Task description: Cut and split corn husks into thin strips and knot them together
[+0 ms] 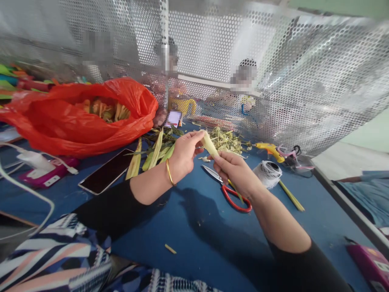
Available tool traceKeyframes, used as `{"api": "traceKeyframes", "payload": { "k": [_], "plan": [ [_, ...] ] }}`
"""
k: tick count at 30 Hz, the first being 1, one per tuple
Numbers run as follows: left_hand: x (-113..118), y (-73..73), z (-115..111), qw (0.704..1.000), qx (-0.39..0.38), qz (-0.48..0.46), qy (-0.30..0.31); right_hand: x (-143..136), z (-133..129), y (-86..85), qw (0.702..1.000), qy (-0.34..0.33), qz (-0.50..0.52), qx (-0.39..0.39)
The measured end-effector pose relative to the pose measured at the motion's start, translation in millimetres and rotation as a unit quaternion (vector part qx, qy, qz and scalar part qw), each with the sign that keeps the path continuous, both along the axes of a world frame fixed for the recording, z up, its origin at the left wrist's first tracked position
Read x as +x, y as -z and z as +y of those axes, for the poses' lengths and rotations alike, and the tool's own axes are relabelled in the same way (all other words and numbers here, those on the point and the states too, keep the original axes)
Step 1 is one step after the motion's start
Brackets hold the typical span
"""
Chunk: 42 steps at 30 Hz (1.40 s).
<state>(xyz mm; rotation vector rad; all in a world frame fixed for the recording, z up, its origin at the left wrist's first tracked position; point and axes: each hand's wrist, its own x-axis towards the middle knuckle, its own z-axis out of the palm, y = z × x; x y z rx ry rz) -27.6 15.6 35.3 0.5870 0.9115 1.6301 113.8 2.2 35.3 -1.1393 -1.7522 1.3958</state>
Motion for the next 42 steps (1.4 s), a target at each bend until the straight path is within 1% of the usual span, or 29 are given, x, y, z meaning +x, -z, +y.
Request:
{"api": "traceKeyframes", "payload": {
  "k": [2, 3, 4, 6, 7, 8, 9, 10, 11, 12, 13, 15, 16, 17, 19, 20, 22, 24, 26, 27, 28, 30, 33, 35, 36, 38, 40, 41, 42],
  "plan": [
    [-2.6, 1.9, 1.6, 1.000, -0.017, 0.016, 0.004, 4.6, 2.6, -3.6, 0.995, 0.000, -0.087, 0.056],
    [-4.3, 3.3, 1.9, 0.999, -0.025, 0.037, 0.009, 7.1, 3.9, -5.4, 0.985, 0.005, -0.144, 0.096],
    [-6.4, 5.0, 1.6, 0.997, -0.027, 0.068, 0.001, 9.7, 5.2, -7.1, 0.967, 0.016, -0.210, 0.141],
    [-12.0, 9.2, -1.8, 0.983, 0.006, 0.175, -0.063, 14.1, 7.2, -10.3, 0.905, 0.045, -0.355, 0.229],
    [-15.1, 11.7, -5.4, 0.961, 0.043, 0.249, -0.114, 15.5, 7.5, -11.7, 0.865, 0.048, -0.425, 0.260],
    [-18.1, 14.4, -10.5, 0.924, 0.096, 0.337, -0.155, 16.1, 7.0, -13.0, 0.828, 0.033, -0.486, 0.278],
    [-20.7, 17.3, -17.0, 0.875, 0.149, 0.435, -0.148, 15.7, 5.6, -14.0, 0.799, 0.001, -0.530, 0.286],
    [-22.6, 20.6, -24.5, 0.823, 0.187, 0.529, -0.085, 14.2, 3.2, -14.6, 0.780, -0.045, -0.554, 0.287],
    [-23.8, 24.2, -32.8, 0.774, 0.201, 0.600, -0.005, 11.6, -0.3, -14.7, 0.771, -0.096, -0.562, 0.284],
    [-24.2, 28.2, -41.3, 0.737, 0.188, 0.646, 0.066, 8.2, -4.6, -14.1, 0.769, -0.145, -0.556, 0.280],
    [-24.2, 32.4, -49.7, 0.709, 0.161, 0.673, 0.132, 4.4, -9.4, -13.0, 0.771, -0.186, -0.544, 0.274],
    [-24.0, 40.9, -64.5, 0.671, 0.104, 0.702, 0.215, -2.7, -18.3, -9.5, 0.780, -0.238, -0.518, 0.258],
    [-24.6, 44.7, -70.6, 0.654, 0.085, 0.712, 0.240, -4.7, -21.4, -7.7, 0.787, -0.254, -0.504, 0.251],
    [-26.1, 48.0, -75.7, 0.646, 0.074, 0.717, 0.253, -5.0, -23.0, -6.1, 0.792, -0.263, -0.492, 0.246],
    [-32.3, 51.9, -82.6, 0.649, 0.070, 0.710, 0.262, 0.2, -20.6, -5.4, 0.799, -0.267, -0.479, 0.249],
    [-36.9, 52.4, -83.9, 0.658, 0.064, 0.704, 0.258, 5.7, -16.8, -6.7, 0.799, -0.260, -0.481, 0.253],
    [-47.9, 51.0, -81.8, 0.663, 0.025, 0.709, 0.240, 20.6, -5.9, -12.1, 0.807, -0.222, -0.480, 0.262],
    [-58.1, 48.3, -73.0, 0.659, -0.034, 0.734, 0.161, 36.3, 5.7, -19.9, 0.814, -0.139, -0.494, 0.273],
    [-64.5, 46.9, -59.6, 0.630, -0.077, 0.770, 0.066, 48.1, 14.0, -26.9, 0.799, -0.046, -0.517, 0.304],
    [-65.8, 47.3, -52.3, 0.612, -0.087, 0.785, 0.044, 51.6, 16.5, -29.0, 0.793, -0.017, -0.524, 0.311],
    [-65.9, 48.5, -45.3, 0.597, -0.089, 0.797, 0.032, 53.2, 17.7, -29.9, 0.790, -0.003, -0.525, 0.315],
    [-63.9, 52.2, -33.9, 0.578, -0.081, 0.812, 0.026, 51.5, 18.1, -27.5, 0.802, -0.020, -0.515, 0.302],
    [-61.0, 54.7, -25.4, 0.588, -0.079, 0.805, 0.019, 42.1, 17.9, -16.0, 0.832, -0.097, -0.483, 0.256],
    [-60.7, 49.9, -23.9, 0.614, -0.083, 0.785, -0.006, 35.5, 19.5, -6.5, 0.847, -0.128, -0.460, 0.235],
    [-60.1, 45.5, -23.8, 0.636, -0.082, 0.767, -0.021, 32.6, 20.7, -1.9, 0.858, -0.131, -0.444, 0.223],
    [-55.8, 35.0, -24.3, 0.708, -0.074, 0.701, -0.041, 27.1, 22.7, 6.1, 0.897, -0.118, -0.384, 0.185],
    [-45.8, 26.1, -25.6, 0.820, -0.050, 0.569, -0.034, 20.7, 22.4, 12.3, 0.953, -0.078, -0.265, 0.123],
    [-39.1, 23.7, -26.6, 0.867, -0.043, 0.497, -0.021, 16.6, 20.9, 14.7, 0.977, -0.049, -0.188, 0.089],
    [-32.0, 22.8, -27.6, 0.901, -0.041, 0.432, 0.004, 11.9, 18.5, 16.9, 0.992, -0.015, -0.109, 0.055]
  ]
}}
